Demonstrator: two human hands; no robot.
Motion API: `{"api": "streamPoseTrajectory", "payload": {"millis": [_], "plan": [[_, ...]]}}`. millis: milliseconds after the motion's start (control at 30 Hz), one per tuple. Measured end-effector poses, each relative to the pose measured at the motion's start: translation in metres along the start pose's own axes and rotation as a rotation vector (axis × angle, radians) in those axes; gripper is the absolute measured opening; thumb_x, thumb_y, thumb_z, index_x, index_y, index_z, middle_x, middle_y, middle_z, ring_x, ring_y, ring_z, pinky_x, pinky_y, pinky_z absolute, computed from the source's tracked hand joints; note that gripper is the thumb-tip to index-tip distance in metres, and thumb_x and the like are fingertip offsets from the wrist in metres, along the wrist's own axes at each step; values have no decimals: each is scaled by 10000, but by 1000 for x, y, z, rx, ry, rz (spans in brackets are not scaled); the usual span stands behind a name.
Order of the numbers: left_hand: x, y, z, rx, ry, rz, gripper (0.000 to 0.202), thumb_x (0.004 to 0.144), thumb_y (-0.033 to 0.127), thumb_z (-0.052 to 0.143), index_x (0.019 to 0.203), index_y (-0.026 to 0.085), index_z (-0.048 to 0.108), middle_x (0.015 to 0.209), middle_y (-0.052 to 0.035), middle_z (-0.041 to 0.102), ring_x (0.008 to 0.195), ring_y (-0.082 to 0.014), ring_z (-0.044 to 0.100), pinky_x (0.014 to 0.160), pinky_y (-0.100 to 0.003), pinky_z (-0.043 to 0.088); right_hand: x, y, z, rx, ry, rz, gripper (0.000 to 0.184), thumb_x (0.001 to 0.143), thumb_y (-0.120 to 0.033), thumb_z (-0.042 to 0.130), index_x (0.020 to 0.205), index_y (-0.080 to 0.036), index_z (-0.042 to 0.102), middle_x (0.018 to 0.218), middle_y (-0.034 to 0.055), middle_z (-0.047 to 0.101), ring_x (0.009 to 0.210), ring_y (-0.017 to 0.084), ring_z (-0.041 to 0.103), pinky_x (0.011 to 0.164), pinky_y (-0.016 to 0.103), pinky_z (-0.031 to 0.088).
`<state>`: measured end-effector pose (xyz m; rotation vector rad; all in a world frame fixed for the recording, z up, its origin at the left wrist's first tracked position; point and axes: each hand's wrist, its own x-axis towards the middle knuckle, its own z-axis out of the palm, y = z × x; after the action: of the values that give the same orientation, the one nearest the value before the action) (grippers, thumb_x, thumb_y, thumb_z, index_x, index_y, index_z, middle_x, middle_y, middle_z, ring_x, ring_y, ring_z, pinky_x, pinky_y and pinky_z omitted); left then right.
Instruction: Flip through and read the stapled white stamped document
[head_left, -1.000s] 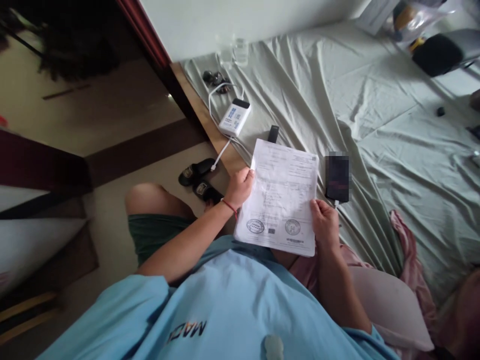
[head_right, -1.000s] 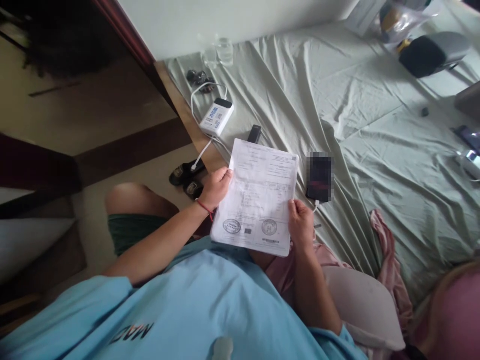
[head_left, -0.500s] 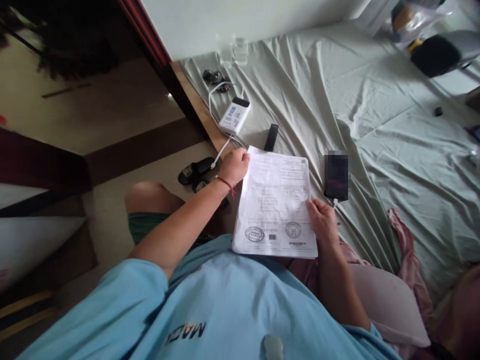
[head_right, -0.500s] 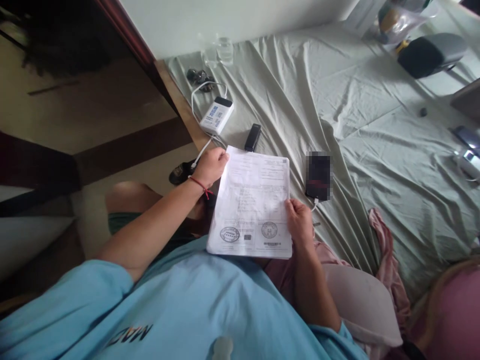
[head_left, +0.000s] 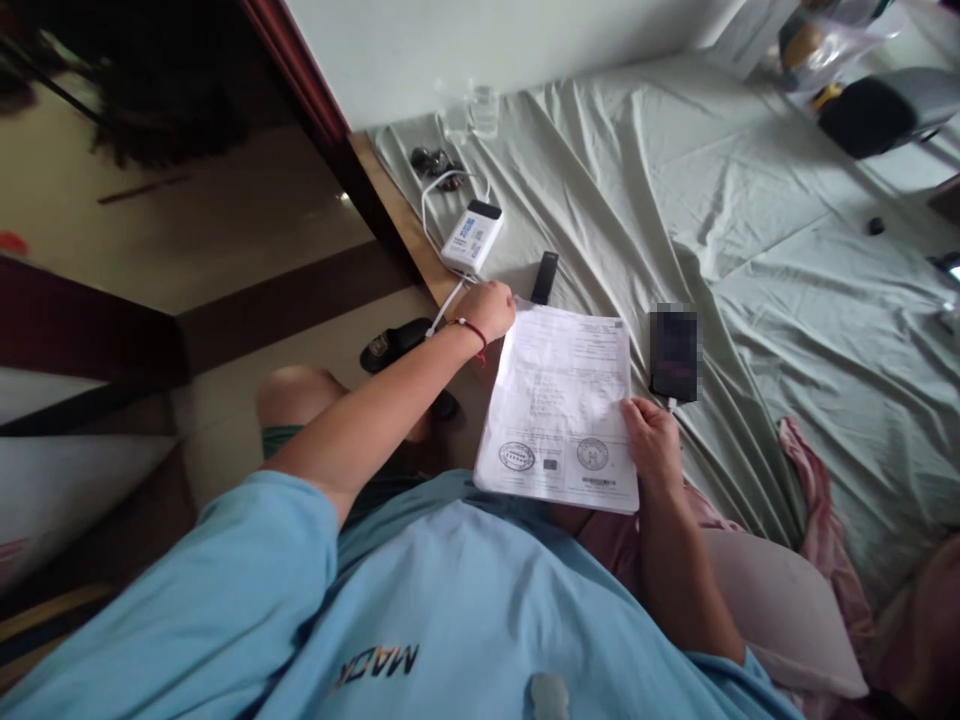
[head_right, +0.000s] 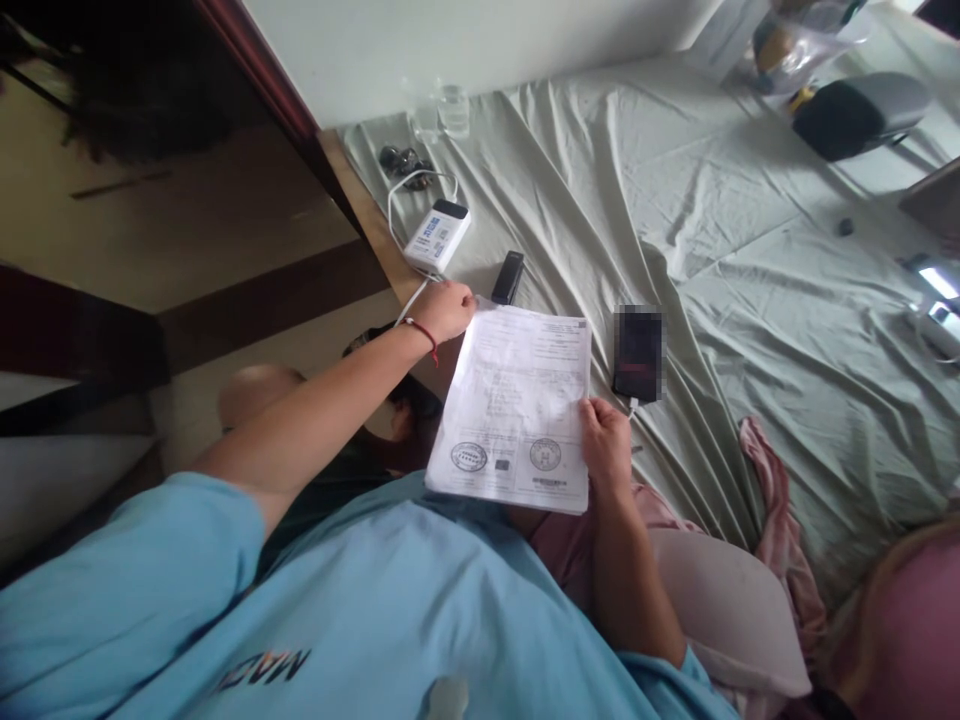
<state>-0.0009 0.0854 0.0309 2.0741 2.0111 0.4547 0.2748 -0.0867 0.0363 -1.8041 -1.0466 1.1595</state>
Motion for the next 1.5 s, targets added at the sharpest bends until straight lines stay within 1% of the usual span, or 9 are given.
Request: {"api": "streamPoseTrajectory", "payload": {"millis": [100,200,333,467,767,967,1133,1233,1500], "plan": [[1,-2,2,-40,51,23,123,807,201,638,711,188,714,691,-107,679,680,-250,625,680,-356,492,1,0,-3,-26,15,-1,375,769,-541,624,763,-173,693,588,-5,609,502,129,463,467,250,365],[-4,1,-5,-79,133,37,137,844,177,606,869,193,739,806,-106,712,749,-248,633,721,-358,500,3,0,-6,-39,37,5,373,764,-542,625,766,-175,693,592,1,612,509,132,464,463,251,360],[-12,13,-19,-159,255,275,336,892,89,482,1094,185,732,1101,-104,717,1021,-251,629,932,-385,496,2,-2,-6,-28,51,17,369,749,-539,622,761,-177,689,576,-1,594,504,132,444,461,256,349],[-11,20,-22,-208,217,411,410,895,41,432,1159,167,720,1184,-67,707,1113,-235,606,1057,-430,450,-1,-8,-8,-39,63,-16,379,761,-544,615,771,-173,693,576,-10,566,514,127,424,478,257,342],[-13,13,-18,-232,227,318,391,871,34,450,1086,183,741,1107,-77,728,1078,-249,604,1041,-434,460,-5,-10,-21,-129,141,-158,397,843,-550,591,833,-178,730,652,18,640,590,150,501,539,258,379],[-14,11,-20,-249,253,332,473,859,-7,427,1156,194,736,1183,-52,724,1126,-225,606,1069,-413,454,2,-5,-20,-71,112,-105,399,814,-549,610,836,-170,733,636,12,636,574,148,498,538,263,385],[-15,12,-17,-275,156,424,440,895,-3,461,1120,214,772,1252,-39,711,1278,-226,564,1113,-421,428,3,-4,-18,-30,103,-73,392,788,-548,613,820,-173,723,626,8,630,560,145,490,529,266,382],[-17,13,-14,-235,112,421,424,901,5,485,1115,225,778,1241,-37,717,1302,-238,568,1130,-453,398,2,-6,-19,-10,111,-71,380,779,-539,620,810,-173,719,629,9,628,558,144,492,527,267,387],[-24,15,-13,-197,109,391,418,929,40,486,1136,275,763,1299,-16,689,1301,-220,578,1185,-487,303,0,-10,-18,7,109,-55,376,757,-530,639,785,-165,726,595,7,611,525,132,461,486,261,368]]}}
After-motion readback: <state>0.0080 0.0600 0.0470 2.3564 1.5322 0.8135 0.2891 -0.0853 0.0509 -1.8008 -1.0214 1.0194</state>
